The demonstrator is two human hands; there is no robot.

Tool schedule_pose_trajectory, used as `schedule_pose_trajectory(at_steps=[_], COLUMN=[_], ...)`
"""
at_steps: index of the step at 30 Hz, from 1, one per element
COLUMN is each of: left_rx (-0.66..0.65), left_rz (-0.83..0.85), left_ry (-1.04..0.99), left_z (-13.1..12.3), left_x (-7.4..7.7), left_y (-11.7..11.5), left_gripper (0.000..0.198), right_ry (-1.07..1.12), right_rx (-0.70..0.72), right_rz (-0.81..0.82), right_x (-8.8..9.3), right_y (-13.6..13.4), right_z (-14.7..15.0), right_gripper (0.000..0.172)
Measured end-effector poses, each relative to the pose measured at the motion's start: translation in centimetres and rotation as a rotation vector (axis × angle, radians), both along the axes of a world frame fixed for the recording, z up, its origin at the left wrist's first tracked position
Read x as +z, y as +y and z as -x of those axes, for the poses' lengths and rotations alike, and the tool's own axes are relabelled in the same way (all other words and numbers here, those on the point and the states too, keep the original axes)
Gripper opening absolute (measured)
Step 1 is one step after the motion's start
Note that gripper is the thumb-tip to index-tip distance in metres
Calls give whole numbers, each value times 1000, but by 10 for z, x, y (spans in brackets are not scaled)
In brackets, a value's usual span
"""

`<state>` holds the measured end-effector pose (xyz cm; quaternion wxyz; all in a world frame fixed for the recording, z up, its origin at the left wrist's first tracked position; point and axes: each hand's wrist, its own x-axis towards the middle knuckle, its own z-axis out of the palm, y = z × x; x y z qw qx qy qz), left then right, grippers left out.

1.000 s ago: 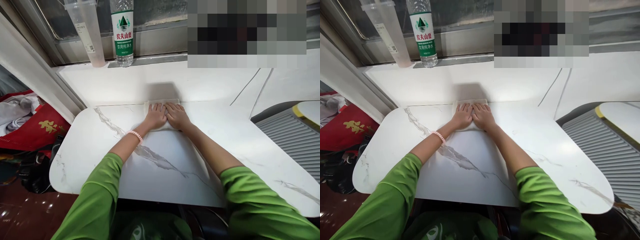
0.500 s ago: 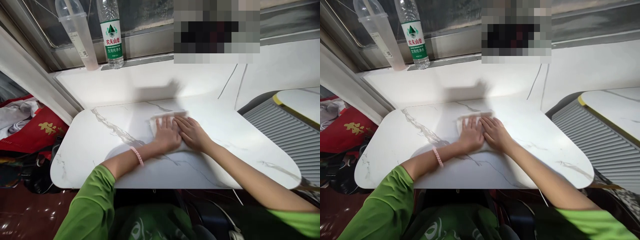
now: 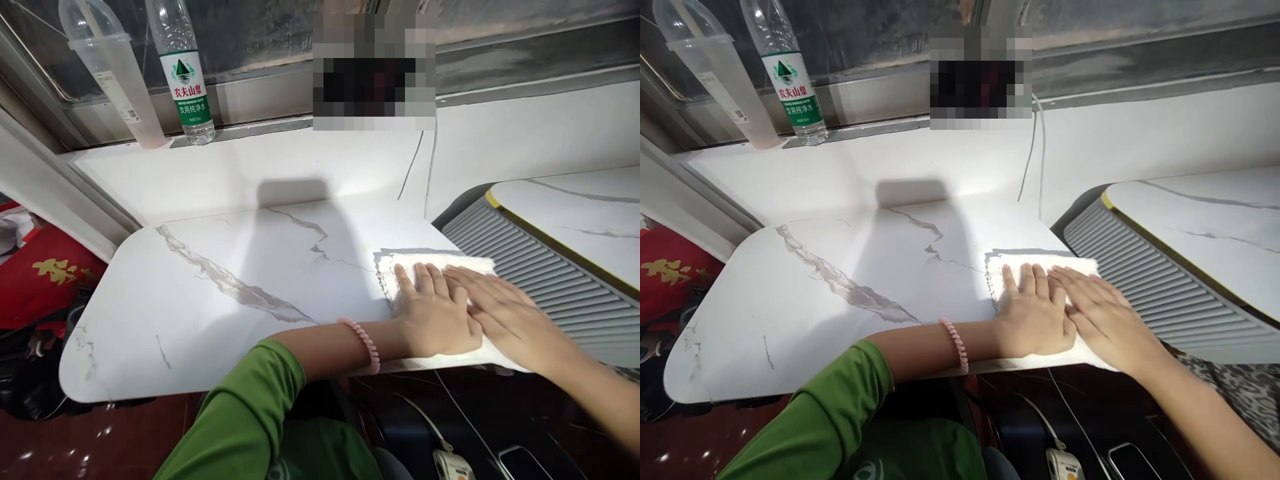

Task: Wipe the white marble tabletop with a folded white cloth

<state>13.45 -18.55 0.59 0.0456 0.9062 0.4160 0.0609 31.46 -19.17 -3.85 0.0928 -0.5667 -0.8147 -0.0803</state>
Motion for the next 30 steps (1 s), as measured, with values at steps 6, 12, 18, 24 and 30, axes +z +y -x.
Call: schedule_pose_trajectory(at_steps=[6, 12, 18, 24, 30], left_rx=[123, 199, 272, 237, 248], left_rz=[13, -20, 13, 87, 60], left_ry=[5, 20, 29, 43, 42], left_z=[3, 28, 54, 63, 66], left_x=[0, -3, -2, 2, -2], left_y=[52, 104, 138, 182, 192], left_gripper=[61, 59, 59, 59, 57], right_ry=[21, 113, 165, 126, 91], right_rx=[24, 107, 155, 71, 32], right_rz=[28, 5, 7, 33, 24], right_x=[11, 11, 9, 17, 15], right_y=[67, 132, 176, 205, 209], right_z=[17, 48, 78, 96, 101], right_gripper=[59, 56, 51, 54, 56])
